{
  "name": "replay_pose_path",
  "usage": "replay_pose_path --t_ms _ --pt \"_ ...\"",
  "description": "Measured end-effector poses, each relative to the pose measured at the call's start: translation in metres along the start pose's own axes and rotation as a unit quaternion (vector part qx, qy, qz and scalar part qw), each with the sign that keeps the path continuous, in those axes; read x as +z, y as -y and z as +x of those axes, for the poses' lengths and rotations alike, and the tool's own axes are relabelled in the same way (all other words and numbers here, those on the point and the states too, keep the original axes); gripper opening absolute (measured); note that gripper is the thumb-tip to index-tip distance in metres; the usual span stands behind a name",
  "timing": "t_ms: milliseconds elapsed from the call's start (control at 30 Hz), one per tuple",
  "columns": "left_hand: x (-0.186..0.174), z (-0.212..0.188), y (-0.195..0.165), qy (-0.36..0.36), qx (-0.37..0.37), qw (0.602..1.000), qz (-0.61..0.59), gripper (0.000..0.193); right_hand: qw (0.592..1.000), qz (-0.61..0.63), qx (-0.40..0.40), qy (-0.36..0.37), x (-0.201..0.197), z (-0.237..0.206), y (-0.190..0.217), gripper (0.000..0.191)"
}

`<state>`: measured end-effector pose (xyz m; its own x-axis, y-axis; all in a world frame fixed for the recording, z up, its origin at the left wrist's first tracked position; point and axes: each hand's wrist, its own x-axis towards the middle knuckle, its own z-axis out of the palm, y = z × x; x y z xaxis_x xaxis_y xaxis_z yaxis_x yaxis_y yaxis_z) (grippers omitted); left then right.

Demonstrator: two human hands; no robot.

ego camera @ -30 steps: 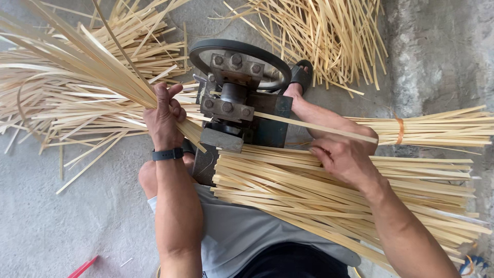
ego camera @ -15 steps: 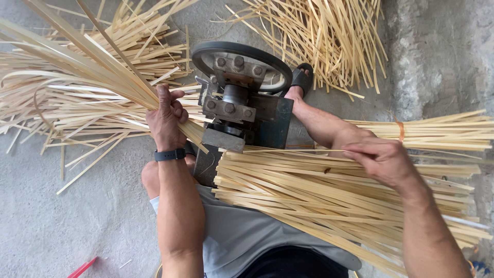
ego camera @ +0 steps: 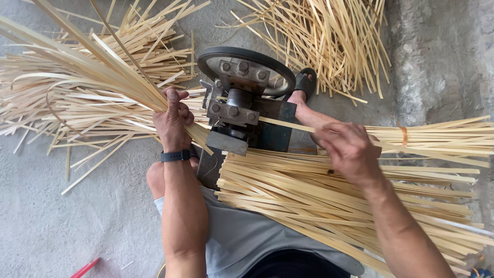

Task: The person sits on the floor operating a hand-cranked bamboo-splitting machine, feeding bundles of thin bamboo strips through the machine's rollers one bundle at a time and guiding the strips as they pass through, with processed strips accumulating on their lap and around the machine.

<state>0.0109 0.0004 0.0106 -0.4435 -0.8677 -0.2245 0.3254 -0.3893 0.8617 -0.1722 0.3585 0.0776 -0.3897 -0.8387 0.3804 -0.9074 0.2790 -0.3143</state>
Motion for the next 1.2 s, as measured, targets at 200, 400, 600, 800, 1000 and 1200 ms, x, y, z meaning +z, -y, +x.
replay_pose_path --t_ms 200,400,600,800,1000,1200 --pt "-0.002 0.0 -0.001 0.008 -0.001 1.0 -0.008 0.048 0.975 0.11 0.112 0.16 0.001 -0.013 0.021 0.021" --pt "0.0 0.0 0.002 0.004 -0.007 1.0 -0.01 0.048 0.948 0.189 0.186 0.175 -0.004 -0.031 0.008 0.013" --pt "-0.001 0.0 0.003 0.002 -0.006 1.0 -0.02 0.045 0.913 0.225 0.28 0.196 -0.023 -0.037 0.006 0.021" --pt "0.0 -0.001 0.005 0.005 -0.004 1.0 -0.029 0.044 0.946 0.192 0.201 0.167 -0.028 -0.043 0.0 0.019" --pt "0.003 -0.002 0.004 -0.011 -0.015 1.0 -0.024 0.043 0.964 0.178 0.191 0.051 -0.042 -0.046 -0.029 0.015" --pt "0.006 -0.002 0.004 -0.01 -0.019 1.0 -0.023 0.044 0.989 0.037 0.146 0.012 -0.026 -0.015 -0.032 0.01"
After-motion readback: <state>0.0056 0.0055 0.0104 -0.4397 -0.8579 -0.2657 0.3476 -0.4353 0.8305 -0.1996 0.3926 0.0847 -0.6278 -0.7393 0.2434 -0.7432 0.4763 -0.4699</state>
